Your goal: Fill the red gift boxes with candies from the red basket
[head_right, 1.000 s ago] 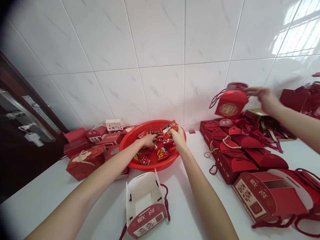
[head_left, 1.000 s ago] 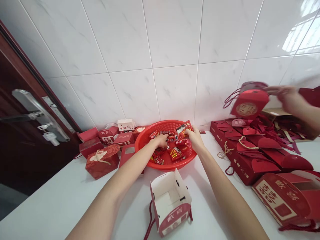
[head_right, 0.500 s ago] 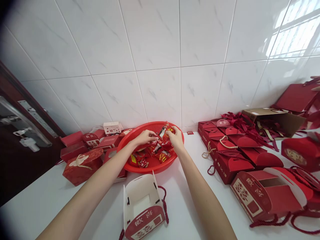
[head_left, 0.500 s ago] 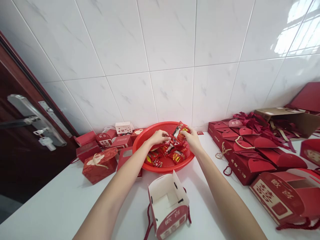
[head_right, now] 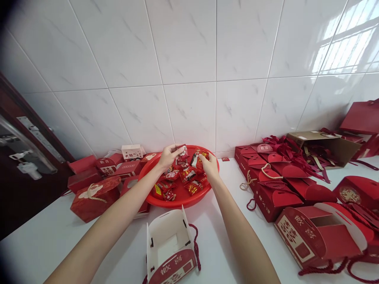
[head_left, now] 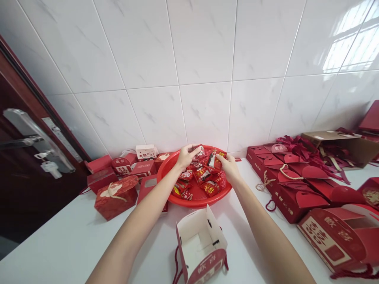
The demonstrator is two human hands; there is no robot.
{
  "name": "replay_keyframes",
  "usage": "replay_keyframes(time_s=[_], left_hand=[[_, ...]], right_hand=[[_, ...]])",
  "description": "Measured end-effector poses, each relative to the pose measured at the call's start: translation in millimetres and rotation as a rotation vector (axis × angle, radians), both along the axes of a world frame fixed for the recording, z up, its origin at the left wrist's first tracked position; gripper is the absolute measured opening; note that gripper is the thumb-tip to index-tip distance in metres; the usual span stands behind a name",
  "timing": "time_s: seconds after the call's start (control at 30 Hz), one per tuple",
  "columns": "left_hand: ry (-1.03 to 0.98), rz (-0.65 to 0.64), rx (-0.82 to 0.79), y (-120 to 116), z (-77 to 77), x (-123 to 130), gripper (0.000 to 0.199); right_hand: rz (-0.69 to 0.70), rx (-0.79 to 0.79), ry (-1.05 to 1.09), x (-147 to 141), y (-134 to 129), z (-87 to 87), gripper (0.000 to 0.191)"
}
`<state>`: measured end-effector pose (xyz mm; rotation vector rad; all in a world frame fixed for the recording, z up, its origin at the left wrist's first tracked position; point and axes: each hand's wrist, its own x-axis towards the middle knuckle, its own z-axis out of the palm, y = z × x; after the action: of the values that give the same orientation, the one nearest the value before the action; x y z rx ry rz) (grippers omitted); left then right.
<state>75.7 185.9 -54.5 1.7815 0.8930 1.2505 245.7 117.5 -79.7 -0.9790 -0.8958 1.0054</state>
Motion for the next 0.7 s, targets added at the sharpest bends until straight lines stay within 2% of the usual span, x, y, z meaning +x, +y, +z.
replay_keyframes(time_s=[0.13,0.37,0.53,0.7], left_hand=[[-0.020,-0.090,-0.049,-7.8,2.2,6.0,0.052],[0.036,-0.254,-0.172,-19.1,3.8,15.4,0.051],[0.069,-0.265,-0.264,-17.2,5.3,11.5,0.047],[0.139,-0.201,-0.282,-14.2,6.9,11.2,0.050]], right_hand=[[0.016,-0.004,-0.015,0.9,0.2,-1.2,0.035],[0.166,0.080,-0.080,0.4,-10.8,4.2,0.043],[0.176,0.086,-0.071,2.6,-9.6,3.7,0.047],[0.167,0.099,-0.014,2.3,-11.2,5.7,0.046]])
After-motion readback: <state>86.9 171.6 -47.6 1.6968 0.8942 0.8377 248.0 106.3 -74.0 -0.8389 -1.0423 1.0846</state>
